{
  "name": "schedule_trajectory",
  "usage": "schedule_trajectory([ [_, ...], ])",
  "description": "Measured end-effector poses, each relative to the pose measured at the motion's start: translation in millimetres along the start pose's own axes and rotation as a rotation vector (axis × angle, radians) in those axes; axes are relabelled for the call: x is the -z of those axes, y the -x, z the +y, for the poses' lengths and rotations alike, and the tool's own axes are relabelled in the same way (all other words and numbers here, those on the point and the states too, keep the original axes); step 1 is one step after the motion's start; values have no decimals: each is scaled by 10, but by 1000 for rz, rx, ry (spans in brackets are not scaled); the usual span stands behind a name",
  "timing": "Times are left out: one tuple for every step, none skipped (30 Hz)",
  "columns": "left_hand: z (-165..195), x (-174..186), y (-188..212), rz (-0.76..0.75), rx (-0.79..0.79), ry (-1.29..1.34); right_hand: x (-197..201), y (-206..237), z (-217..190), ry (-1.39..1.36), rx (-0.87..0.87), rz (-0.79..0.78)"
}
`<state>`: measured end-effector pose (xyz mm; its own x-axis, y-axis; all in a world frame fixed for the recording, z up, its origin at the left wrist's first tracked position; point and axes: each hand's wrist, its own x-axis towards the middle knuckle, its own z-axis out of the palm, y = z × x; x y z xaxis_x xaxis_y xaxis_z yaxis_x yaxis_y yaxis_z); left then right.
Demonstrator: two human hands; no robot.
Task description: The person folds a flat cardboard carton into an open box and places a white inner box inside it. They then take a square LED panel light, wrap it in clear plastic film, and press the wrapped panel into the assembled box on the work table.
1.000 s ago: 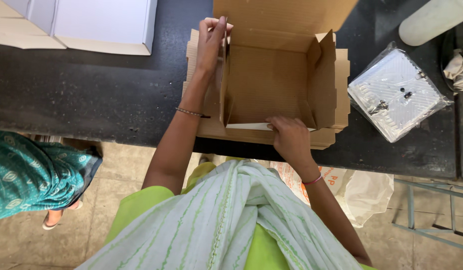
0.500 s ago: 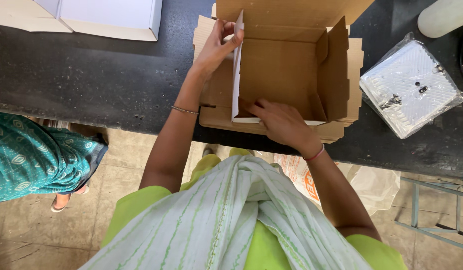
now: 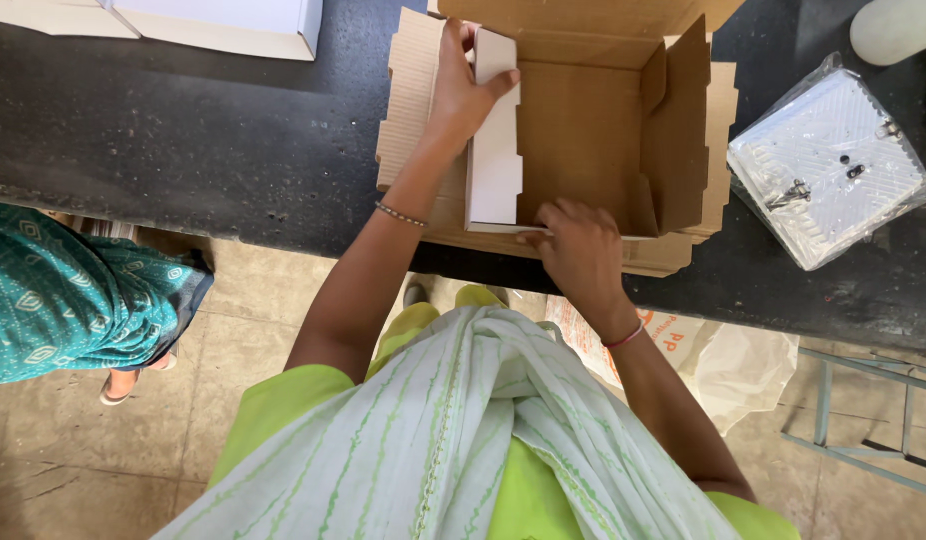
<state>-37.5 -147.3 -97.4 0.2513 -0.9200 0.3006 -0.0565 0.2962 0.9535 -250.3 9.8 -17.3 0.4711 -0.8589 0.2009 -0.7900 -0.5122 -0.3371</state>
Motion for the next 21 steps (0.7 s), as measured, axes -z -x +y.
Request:
schedule_trajectory([
  [-30,-27,-1,31,-60,-78,-9,12,-10,1,17,13],
  [-51,-44,-8,59,-57,-128,0,16,-14,3,33,30],
  [-63,-60,-25,87,-54,-178,18,16,-22,-3,33,26],
  [-68,-70,-31,115,-51,-229,42,14,-38,-10,33,22],
  [-58,-86,-37,141,-53,-262,77,7,-53,-16,34,20],
  [-48,-107,-27,168,-54,-295,110,4,-81,-36,40,20],
  [-36,-126,-17,195,-56,-327,147,7,-110,-57,46,19],
  [-27,-149,-14,238,-52,-345,177,-3,-141,-76,52,21],
  [-26,-184,21,280,-45,-361,183,-6,-192,-103,10,45],
  [-18,-224,68,320,-36,-377,163,-16,-256,-131,-34,69],
  [-10,-268,110,361,-39,-377,127,-34,-315,-159,-79,94],
  [-1,-310,160,401,-42,-376,75,-73,-361,-135,-48,126],
  [10,-339,222,440,-45,-376,10,-138,-389,-110,-18,157],
  [28,-355,282,429,-44,-343,-45,-193,-384,-85,14,190],
  [59,-358,338,420,-46,-309,-81,-223,-349,-44,-38,154],
  [101,-352,402,415,-47,-274,-102,-247,-283,-1,-87,116],
  [158,-297,513,368,-76,-289,-110,-257,-198,42,-134,78],
  [227,-235,652,321,-104,-304,-84,-242,-72,51,-155,65],
  [309,-168,839,293,-9,-153,-25,-196,83,57,-180,50],
  [411,-95,1086,260,85,-3,32,-151,233,63,-205,34],
  [529,-61,1346,174,115,-70,85,-111,374,66,-186,50],
])
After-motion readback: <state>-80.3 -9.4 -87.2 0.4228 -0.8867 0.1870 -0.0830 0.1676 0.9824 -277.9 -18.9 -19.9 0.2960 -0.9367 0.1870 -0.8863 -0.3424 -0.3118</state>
